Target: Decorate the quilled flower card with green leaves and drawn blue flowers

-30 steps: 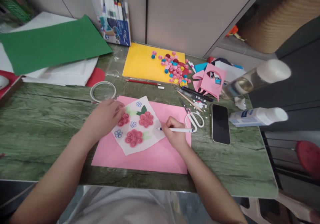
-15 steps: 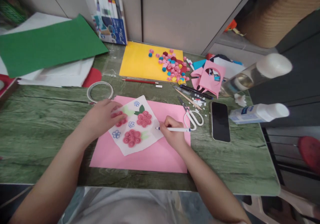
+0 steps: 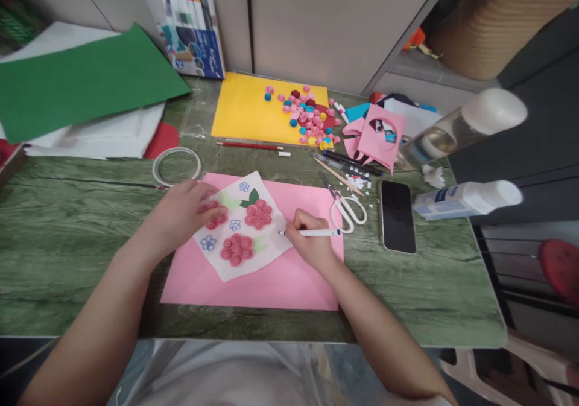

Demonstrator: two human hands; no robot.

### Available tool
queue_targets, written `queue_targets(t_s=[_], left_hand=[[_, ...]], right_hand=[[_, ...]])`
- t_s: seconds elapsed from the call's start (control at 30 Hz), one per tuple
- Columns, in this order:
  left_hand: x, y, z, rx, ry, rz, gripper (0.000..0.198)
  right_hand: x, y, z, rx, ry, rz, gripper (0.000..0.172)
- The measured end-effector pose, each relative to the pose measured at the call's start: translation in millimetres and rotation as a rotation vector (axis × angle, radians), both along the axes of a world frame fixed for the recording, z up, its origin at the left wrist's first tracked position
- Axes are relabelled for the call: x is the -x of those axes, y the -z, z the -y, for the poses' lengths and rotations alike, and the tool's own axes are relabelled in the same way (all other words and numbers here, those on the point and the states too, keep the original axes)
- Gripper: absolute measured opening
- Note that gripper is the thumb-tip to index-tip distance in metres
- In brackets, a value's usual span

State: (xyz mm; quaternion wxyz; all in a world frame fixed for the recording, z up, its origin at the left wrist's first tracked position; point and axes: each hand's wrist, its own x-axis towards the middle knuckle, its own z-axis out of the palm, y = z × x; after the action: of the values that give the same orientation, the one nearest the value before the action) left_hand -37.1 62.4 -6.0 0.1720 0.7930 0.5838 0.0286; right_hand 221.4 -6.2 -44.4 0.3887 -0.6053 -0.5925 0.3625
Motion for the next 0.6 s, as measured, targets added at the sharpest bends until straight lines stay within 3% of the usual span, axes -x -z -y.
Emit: queue_targets(t_s=[0.37,0.6], left_hand=[[-0.1,0.0,-0.5,0.010,-0.013,0.031,0.038],[1.9,2.2,-2.1,0.013,-0.005,0.052,0.039]], right_hand=[[-0.6,0.4,-3.4,-0.017,0.063,-0.063,0.030],[-0.7,1.0,-1.6,-0.008,0.020,-0.017,0.030]])
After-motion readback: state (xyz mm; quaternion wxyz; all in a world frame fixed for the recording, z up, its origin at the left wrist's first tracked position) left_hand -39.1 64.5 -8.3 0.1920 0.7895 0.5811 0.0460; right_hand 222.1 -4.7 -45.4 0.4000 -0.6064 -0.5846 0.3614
